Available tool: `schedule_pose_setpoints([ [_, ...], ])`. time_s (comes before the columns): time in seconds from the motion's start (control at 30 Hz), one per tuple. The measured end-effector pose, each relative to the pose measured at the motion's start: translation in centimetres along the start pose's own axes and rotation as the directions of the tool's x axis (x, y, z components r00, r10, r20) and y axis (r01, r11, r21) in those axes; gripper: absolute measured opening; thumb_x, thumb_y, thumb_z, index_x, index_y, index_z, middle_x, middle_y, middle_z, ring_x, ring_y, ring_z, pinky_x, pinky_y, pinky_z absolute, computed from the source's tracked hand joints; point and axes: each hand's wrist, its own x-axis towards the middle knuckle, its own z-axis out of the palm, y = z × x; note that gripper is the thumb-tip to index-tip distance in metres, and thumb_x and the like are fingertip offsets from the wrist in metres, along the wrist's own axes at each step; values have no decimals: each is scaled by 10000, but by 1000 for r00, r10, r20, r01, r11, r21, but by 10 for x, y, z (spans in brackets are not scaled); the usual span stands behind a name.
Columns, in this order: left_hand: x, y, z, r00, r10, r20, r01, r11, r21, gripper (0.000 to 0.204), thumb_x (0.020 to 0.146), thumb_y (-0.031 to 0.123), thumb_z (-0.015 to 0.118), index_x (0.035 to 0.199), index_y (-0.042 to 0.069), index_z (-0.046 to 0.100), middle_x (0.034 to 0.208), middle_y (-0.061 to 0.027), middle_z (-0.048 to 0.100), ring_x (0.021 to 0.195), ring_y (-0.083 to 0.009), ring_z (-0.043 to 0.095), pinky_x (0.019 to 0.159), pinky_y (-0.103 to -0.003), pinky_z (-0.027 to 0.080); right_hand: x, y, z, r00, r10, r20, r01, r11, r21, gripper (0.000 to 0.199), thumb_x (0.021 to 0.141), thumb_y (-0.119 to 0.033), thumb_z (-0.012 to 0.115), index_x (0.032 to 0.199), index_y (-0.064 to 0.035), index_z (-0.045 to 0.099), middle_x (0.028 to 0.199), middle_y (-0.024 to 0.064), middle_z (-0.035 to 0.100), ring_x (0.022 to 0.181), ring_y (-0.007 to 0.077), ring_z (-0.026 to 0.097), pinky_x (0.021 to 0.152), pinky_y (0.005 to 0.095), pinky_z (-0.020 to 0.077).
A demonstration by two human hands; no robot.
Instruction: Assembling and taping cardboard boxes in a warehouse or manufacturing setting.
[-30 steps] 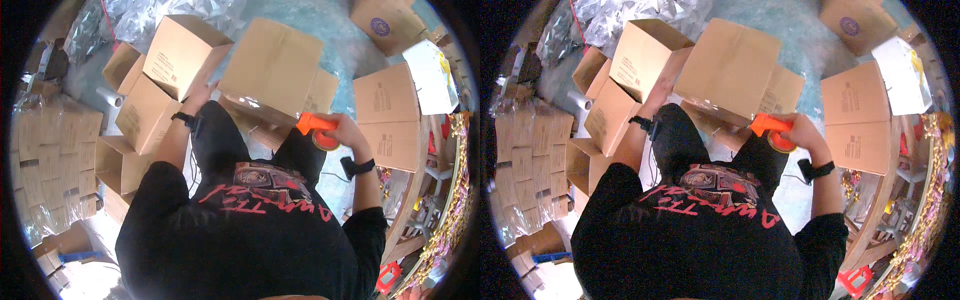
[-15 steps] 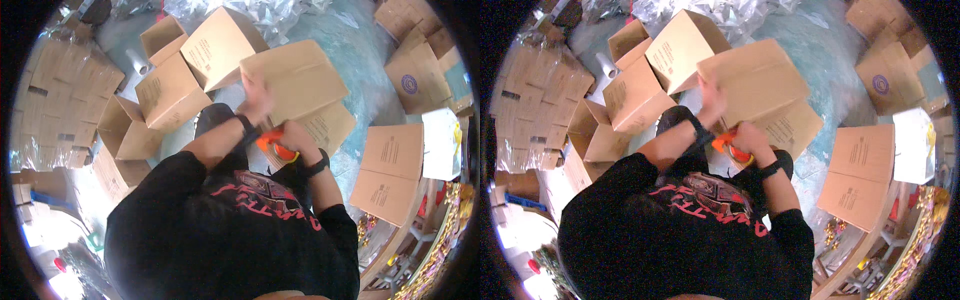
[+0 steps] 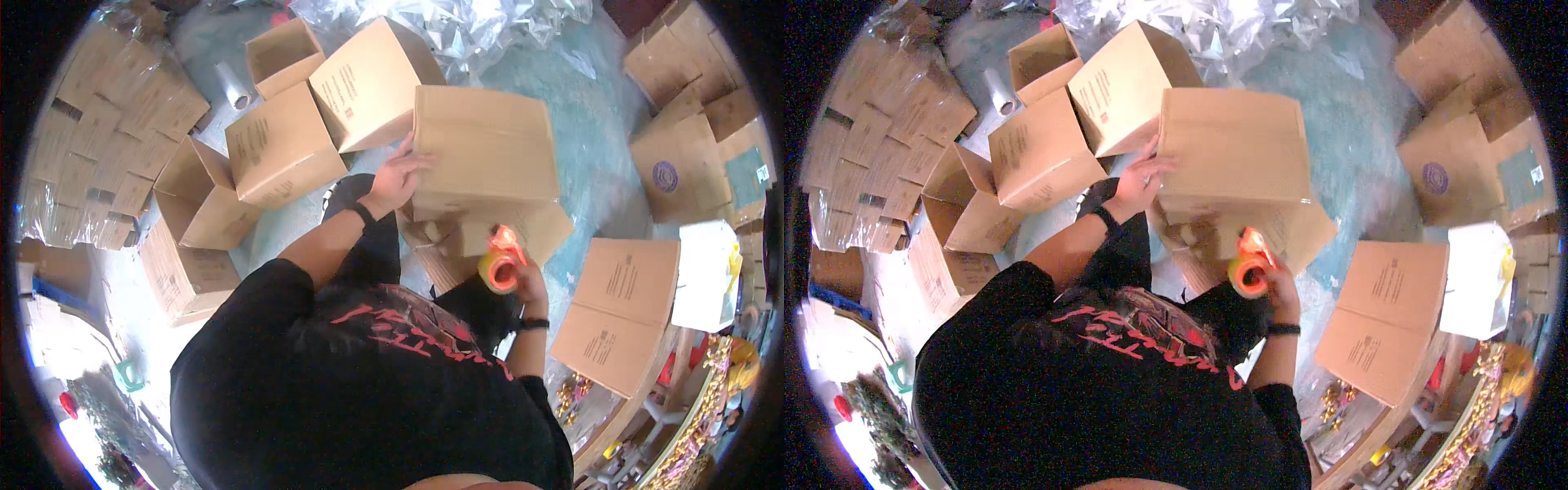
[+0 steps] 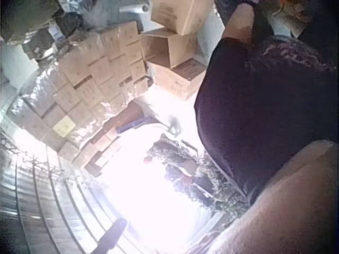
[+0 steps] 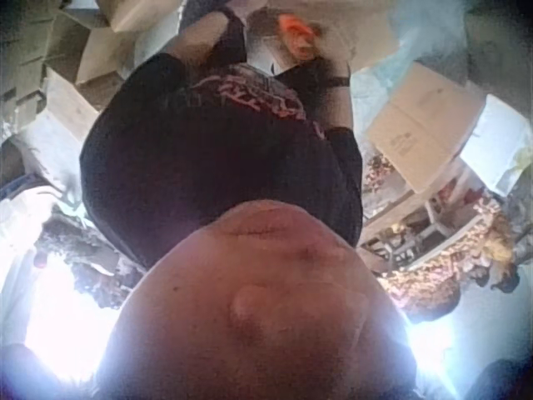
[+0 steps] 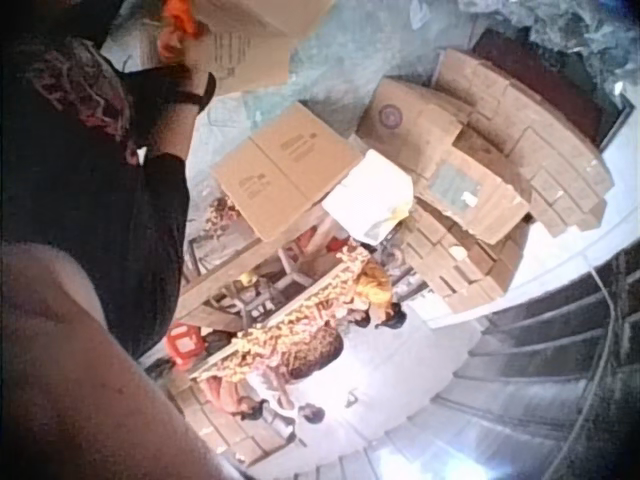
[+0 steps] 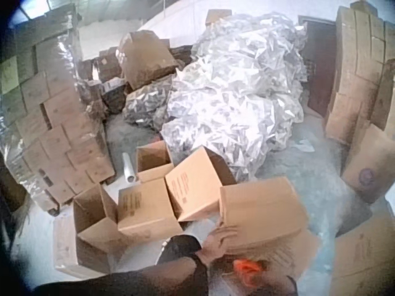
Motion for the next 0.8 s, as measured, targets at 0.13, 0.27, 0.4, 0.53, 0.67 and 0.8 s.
schedule_pose_setpoints([
  [0.13, -16, -9, -10, 999, -36, 25, 38, 996, -86, 378, 815, -128, 469, 1016, 79, 714, 1186, -81, 702, 1412, -336, 398, 1200, -427, 292, -38, -4, -46, 892, -450, 49, 345, 746, 570, 939, 603, -56, 594, 1504, -95, 333, 1377, 231, 516, 1136, 344, 613, 949, 477, 533],
  [0.27, -24, 6, -14, 984, -171, 53, 173, 984, -51, 376, 820, -113, 485, 1061, 73, 706, 1329, -147, 618, 1442, -315, 355, 1182, -401, 316, -15, -46, -51, 857, -511, -58, 419, 629, 655, 946, 679, -94, 647, 1541, -77, 257, 1592, 213, 270, 1232, 315, 564, 972, 436, 533],
  [0.4, -27, 20, 4, 983, -140, 118, 154, 981, -121, 343, 890, 3, 574, 1221, 55, 647, 1434, -228, 507, 1460, -370, 299, 1142, -370, 352, 25, -39, -59, 953, -282, -111, 295, 778, 554, 660, 701, -113, 549, 1347, 12, 498, 1266, 145, 622, 1175, 295, 600, 1013, 463, 490],
  [0.53, -12, 38, 13, 813, -581, -43, 489, 721, -491, 464, 923, 98, 643, 1352, -30, 522, 1437, -184, 508, 1323, -239, 480, 1038, -346, 437, 31, -29, -52, 959, -254, -127, 284, 841, 460, 607, 697, -116, 563, 1286, 26, 525, 1178, 155, 648, 1087, 303, 643, 937, 442, 539],
  [0.67, -4, 15, -9, 674, -731, 107, 643, 510, -571, 533, 920, 275, 672, 1335, -31, 539, 1112, -155, 684, 952, -201, 660, 829, -342, 528, -22, -44, -16, 957, -288, 38, 277, 945, 171, 776, 682, -140, 630, 1397, 79, 422, 1245, 200, 614, 1028, 305, 677, 887, 423, 576],
  [0.8, 20, 57, -35, 798, -593, -107, 472, 726, -500, 454, 913, 258, 659, 1256, -37, 609, 1092, -169, 704, 948, -224, 679, 863, -328, 520, -95, -79, 35, 918, -376, 125, 356, 921, 156, 900, 638, -167, 706, 1440, 81, 381, 1353, 209, 555, 1233, 316, 574, 1042, 450, 475],
])
